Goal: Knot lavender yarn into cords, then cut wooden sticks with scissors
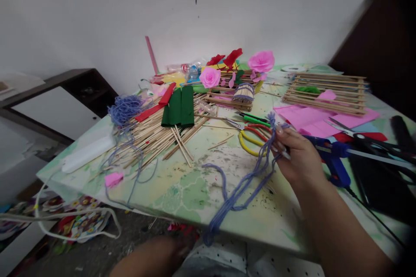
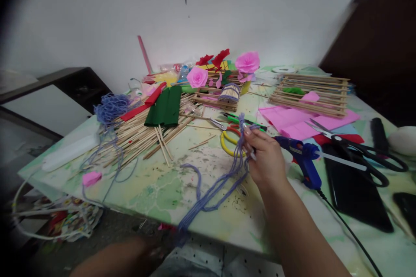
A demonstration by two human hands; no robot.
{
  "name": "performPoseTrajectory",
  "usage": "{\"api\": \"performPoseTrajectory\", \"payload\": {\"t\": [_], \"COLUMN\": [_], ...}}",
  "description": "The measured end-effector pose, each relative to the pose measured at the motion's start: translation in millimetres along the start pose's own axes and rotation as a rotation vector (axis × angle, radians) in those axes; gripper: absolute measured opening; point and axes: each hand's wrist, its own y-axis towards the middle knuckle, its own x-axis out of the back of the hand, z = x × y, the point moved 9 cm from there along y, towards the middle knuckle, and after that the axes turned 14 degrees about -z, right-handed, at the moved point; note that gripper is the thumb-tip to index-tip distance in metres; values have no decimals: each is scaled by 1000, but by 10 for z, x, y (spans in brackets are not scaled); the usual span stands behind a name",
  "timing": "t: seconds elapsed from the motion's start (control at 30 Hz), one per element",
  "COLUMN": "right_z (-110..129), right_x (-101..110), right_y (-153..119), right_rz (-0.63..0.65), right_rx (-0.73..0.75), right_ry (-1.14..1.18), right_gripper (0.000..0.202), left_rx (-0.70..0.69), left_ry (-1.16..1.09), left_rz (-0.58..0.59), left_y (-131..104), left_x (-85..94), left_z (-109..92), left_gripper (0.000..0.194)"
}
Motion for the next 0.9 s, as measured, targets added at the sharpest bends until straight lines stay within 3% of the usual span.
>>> {"api": "performPoseTrajectory", "payload": {"t": [0.03, 0.1, 0.13, 0.23, 0.27, 0.3, 0.37, 0.47, 0.57, 0.7, 0.8, 0.9], "right_z": [-3, 6, 6, 1, 14, 34, 81, 87, 16, -62, -113, -164], "right_x": [-27, -84, -105, -110, -98, -84, -61, -47, -49, -86, -122, -142], "right_y": [-36, -111, -142, -186, -187, -183, -173, -148, -129, -146, -172, -201], "right_rz": [14, 58, 80, 116, 118, 116, 109, 104, 106, 122, 131, 128], "right_rx": [34, 118, 154, 229, 257, 288, 344, 340, 252, 162, 77, 8], "right_ry": [-35, -101, -129, -180, -185, -191, -206, -224, -202, -178, -150, -160], "right_gripper": [16, 17, 18, 17, 14, 11, 9, 8, 11, 10, 13, 12], "left_rx": [5, 178, 140, -182, -238, -274, -310, -358, -346, -199, -48, 7], "left_ry": [51, 289, 298, 173, 155, 174, 222, 281, 209, -109, -288, -337], "left_rz": [95, 311, 259, -149, -216, -204, -23, 192, 208, 161, 255, 345], "left_y": [33, 151, 340, 1031, 1212, 1370, 1580, 1641, 1606, 1587, 1611, 1657], "left_x": [-155, -530, -643, -772, -819, -906, -1121, -1243, -1197, -1165, -1221, -1216], "left_z": [-93, -132, -297, -923, -1024, -1072, -1067, -989, -903, -753, -625, -573], "left_gripper": [18, 18, 20, 24, 36, 50, 55, 37, 27, 33, 45, 53]}}
